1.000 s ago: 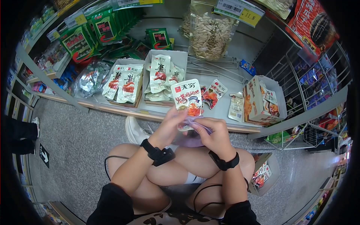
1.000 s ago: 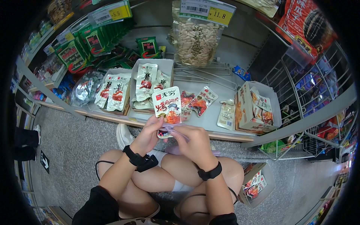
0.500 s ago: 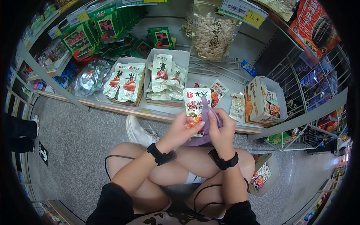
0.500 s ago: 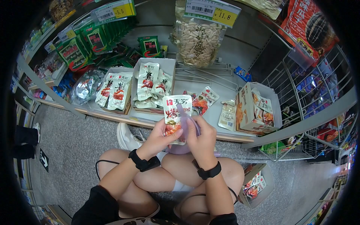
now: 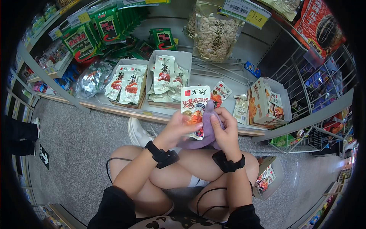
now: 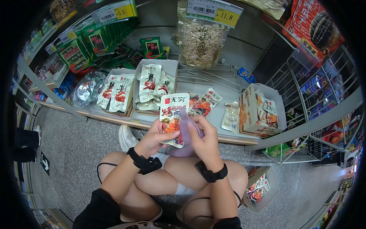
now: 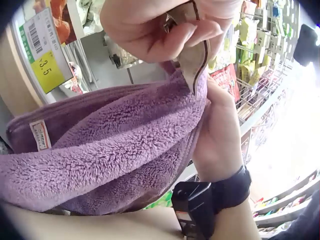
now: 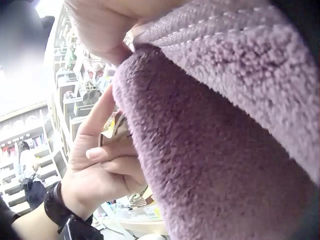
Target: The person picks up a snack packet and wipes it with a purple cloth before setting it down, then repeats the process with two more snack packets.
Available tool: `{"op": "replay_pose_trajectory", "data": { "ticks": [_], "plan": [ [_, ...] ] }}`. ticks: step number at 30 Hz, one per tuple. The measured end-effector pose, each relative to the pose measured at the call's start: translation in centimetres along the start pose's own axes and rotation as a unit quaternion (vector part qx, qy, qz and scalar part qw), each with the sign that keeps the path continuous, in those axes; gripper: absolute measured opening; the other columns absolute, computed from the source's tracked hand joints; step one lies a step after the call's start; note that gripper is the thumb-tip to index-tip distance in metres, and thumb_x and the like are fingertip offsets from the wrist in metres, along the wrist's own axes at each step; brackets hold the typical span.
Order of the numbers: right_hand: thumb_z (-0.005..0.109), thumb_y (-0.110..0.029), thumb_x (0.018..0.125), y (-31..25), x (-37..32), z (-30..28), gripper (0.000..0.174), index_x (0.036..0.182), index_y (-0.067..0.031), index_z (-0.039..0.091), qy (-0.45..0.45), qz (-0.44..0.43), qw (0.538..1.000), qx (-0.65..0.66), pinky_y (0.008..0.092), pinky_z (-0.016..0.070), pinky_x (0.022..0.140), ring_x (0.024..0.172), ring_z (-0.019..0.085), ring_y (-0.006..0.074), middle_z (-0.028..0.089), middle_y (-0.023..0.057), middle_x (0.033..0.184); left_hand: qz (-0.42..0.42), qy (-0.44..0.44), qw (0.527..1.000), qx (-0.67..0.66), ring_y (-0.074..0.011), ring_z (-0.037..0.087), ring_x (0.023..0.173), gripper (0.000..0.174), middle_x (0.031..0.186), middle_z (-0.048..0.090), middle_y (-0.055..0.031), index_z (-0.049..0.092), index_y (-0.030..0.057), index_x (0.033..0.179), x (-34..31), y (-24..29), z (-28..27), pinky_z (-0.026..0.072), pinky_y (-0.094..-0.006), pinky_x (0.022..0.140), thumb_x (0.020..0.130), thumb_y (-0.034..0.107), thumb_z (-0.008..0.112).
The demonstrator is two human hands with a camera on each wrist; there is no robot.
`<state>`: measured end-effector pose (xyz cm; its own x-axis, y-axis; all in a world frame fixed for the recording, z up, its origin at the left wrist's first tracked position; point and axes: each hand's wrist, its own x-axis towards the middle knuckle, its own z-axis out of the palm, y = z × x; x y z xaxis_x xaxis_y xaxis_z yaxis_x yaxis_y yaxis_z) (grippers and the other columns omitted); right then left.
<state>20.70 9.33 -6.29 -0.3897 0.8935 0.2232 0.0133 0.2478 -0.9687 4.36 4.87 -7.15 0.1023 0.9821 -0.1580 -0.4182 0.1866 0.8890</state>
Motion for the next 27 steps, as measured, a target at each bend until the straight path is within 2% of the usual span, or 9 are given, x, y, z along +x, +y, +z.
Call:
{"op": "replay_pose_trajectory", "data": {
  "ticks": [4, 5, 14, 17, 20, 21, 24, 25, 27],
  "plan": [
    [0.059, -0.009, 0.088, -0.4, -0.3, -0.5, 0.012, 0.093, 0.0017, 0.054, -0.069, 0.013, 0.997, 0.008, 0.0206, 0.0414, 0.065, 0.071, 0.051, 0.0049, 0.061, 0.0056, 0.074, 0.179, 0.008, 0.981, 0.075, -0.0089, 0.062, 0.081, 0.050, 0.094, 0.063, -0.0037, 0.048, 0.0017, 0.113, 0.4, -1.1, 0.6, 0.0531, -0.0234, 0.067, 0.071, 0.001, 0.075],
    [0.059, -0.008, 0.087, -0.4, -0.4, -0.5, 0.013, 0.094, 0.0015, 0.054, -0.079, 0.018, 0.997, 0.008, 0.0204, 0.0414, 0.065, 0.071, 0.051, 0.0047, 0.061, 0.0062, 0.076, 0.172, 0.022, 0.984, 0.044, -0.0130, 0.061, 0.091, 0.054, 0.098, 0.063, -0.0057, 0.047, -0.0008, 0.115, 0.1, -1.1, 0.7, 0.0515, -0.0285, 0.083, 0.069, -0.005, 0.075],
    [0.061, -0.003, 0.078, -0.8, 0.0, 0.2, 0.034, 0.109, 0.0007, 0.049, -0.061, -0.106, 0.981, -0.154, 0.0274, 0.0446, 0.070, 0.072, 0.059, 0.0191, 0.062, 0.0105, 0.082, 0.291, 0.202, 0.935, 0.000, -0.0142, 0.063, 0.086, 0.041, 0.100, 0.063, -0.0095, 0.052, -0.0022, 0.107, -0.8, 0.8, -0.2, 0.0526, -0.0268, 0.074, 0.070, -0.010, 0.069],
    [0.061, -0.003, 0.075, 0.4, 0.2, -0.5, 0.024, 0.098, 0.0012, 0.056, -0.088, -0.002, 0.971, -0.224, 0.0375, 0.0473, 0.068, 0.076, 0.062, 0.0391, 0.061, 0.0217, 0.076, 0.318, 0.243, 0.916, -0.015, -0.0136, 0.062, 0.084, 0.036, 0.096, 0.063, -0.0082, 0.052, -0.0013, 0.105, -1.4, 2.7, -0.5, 0.0510, -0.0248, 0.073, 0.073, -0.011, 0.064],
    [0.062, -0.005, 0.075, 0.8, 0.4, -1.7, 0.014, 0.085, 0.0033, 0.059, -0.090, 0.061, 0.958, -0.265, 0.0373, 0.0464, 0.063, 0.070, 0.062, 0.0362, 0.059, 0.0229, 0.070, 0.342, 0.298, 0.891, -0.031, -0.0138, 0.062, 0.084, 0.030, 0.093, 0.063, -0.0075, 0.055, -0.0013, 0.102, -1.4, 3.2, -1.6, 0.0506, -0.0267, 0.077, 0.075, -0.009, 0.064],
    [0.063, -0.006, 0.077, 0.6, 0.5, -2.2, 0.011, 0.078, 0.0045, 0.060, -0.090, 0.078, 0.968, -0.219, 0.0324, 0.0451, 0.060, 0.062, 0.061, 0.0232, 0.060, 0.0158, 0.062, 0.352, 0.318, 0.880, -0.026, -0.0104, 0.062, 0.074, 0.022, 0.087, 0.063, -0.0049, 0.057, 0.0008, 0.097, -1.1, 3.6, -2.0, 0.0502, -0.0222, 0.062, 0.077, -0.005, 0.065],
    [0.062, -0.009, 0.082, -0.1, 0.7, -4.0, 0.014, 0.078, 0.0048, 0.061, -0.133, 0.135, 0.976, -0.109, 0.0261, 0.0423, 0.058, 0.061, 0.053, 0.0085, 0.058, 0.0030, 0.059, 0.339, 0.327, 0.881, -0.050, -0.0059, 0.058, 0.063, 0.017, 0.082, 0.063, -0.0021, 0.058, 0.0033, 0.094, -1.2, 4.3, -3.4, 0.0413, -0.0176, 0.044, 0.079, -0.002, 0.065],
    [0.061, -0.012, 0.087, -0.6, 0.6, -4.2, 0.018, 0.079, 0.0050, 0.061, -0.137, 0.139, 0.979, -0.060, 0.0215, 0.0406, 0.059, 0.065, 0.045, 0.0028, 0.055, -0.0045, 0.065, 0.344, 0.335, 0.876, -0.035, -0.0023, 0.054, 0.056, 0.015, 0.080, 0.062, 0.0006, 0.058, 0.0055, 0.093, -0.9, 4.4, -3.5, 0.0297, -0.0164, 0.034, 0.080, 0.001, 0.065],
    [0.062, -0.012, 0.086, -2.0, 0.4, -4.3, 0.017, 0.083, 0.0046, 0.061, -0.125, 0.151, 0.980, -0.010, 0.0214, 0.0413, 0.062, 0.067, 0.046, 0.0037, 0.056, -0.0039, 0.069, 0.307, 0.308, 0.896, -0.084, -0.0087, 0.060, 0.070, 0.021, 0.087, 0.063, -0.0042, 0.057, 0.0021, 0.097, -1.5, 5.0, -3.6, 0.0445, -0.0217, 0.055, 0.078, -0.004, 0.065]
  ]
}}
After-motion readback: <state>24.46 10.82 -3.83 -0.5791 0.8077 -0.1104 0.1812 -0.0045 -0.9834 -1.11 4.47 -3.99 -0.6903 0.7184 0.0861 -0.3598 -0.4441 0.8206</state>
